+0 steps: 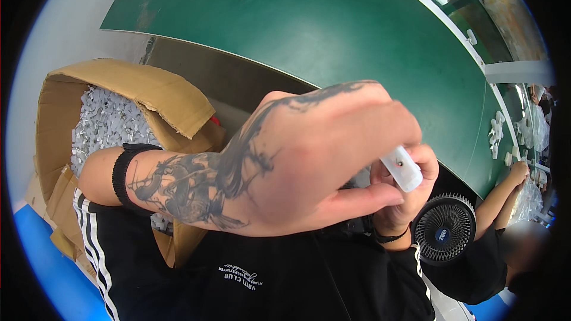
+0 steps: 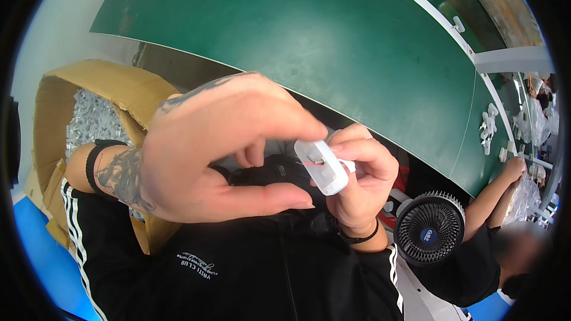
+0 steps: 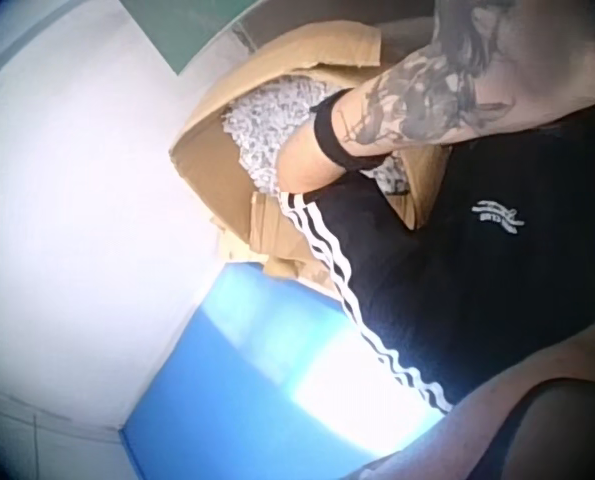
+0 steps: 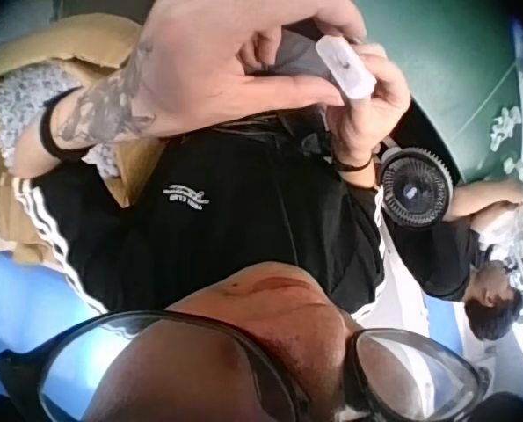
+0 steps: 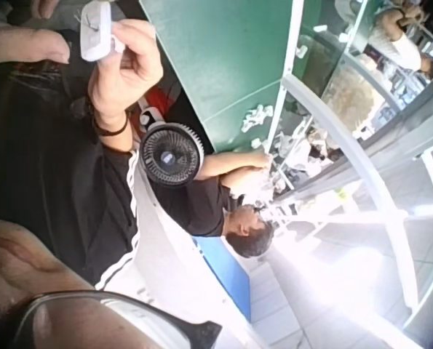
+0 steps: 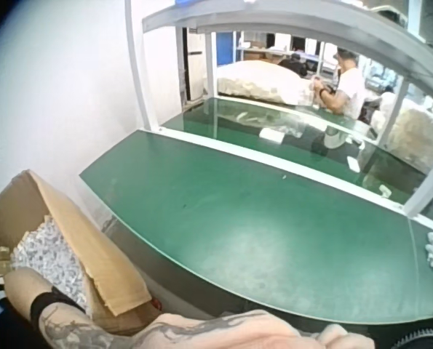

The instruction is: Assembling small plastic components by hand at a manufacturing workbench.

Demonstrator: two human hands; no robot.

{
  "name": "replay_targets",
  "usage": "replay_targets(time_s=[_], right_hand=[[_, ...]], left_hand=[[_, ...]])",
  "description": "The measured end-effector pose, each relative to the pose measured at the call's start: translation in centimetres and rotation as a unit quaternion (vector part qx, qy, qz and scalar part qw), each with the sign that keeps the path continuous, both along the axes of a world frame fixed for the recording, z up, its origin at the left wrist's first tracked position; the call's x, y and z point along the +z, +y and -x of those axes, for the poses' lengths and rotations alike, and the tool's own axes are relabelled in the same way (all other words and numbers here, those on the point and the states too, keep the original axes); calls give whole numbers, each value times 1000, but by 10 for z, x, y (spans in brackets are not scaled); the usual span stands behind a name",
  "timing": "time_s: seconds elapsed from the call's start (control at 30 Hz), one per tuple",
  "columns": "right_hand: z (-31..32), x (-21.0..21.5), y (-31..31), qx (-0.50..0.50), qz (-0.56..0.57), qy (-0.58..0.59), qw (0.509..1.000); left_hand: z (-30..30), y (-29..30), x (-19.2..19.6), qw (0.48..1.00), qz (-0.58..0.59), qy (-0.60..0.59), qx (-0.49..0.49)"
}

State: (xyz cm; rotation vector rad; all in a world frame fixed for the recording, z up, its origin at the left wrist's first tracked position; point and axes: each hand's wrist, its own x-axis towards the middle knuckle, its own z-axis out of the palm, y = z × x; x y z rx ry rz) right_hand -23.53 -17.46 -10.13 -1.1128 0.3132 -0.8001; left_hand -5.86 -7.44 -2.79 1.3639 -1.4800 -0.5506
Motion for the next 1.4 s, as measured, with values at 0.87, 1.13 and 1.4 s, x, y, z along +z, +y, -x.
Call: replay_targets(time_s=[0.87, 1.13, 1.4], right_hand=[[-9, 8, 9, 21, -118, -35, 992], [-5, 6, 13, 35, -169, -69, 983], [4, 7, 12, 65, -172, -34, 982]], left_hand=[[7, -11, -5, 998, 8, 66, -4], [13, -10, -14, 995, 29, 97, -1], [4, -9, -2, 998, 12, 63, -23]])
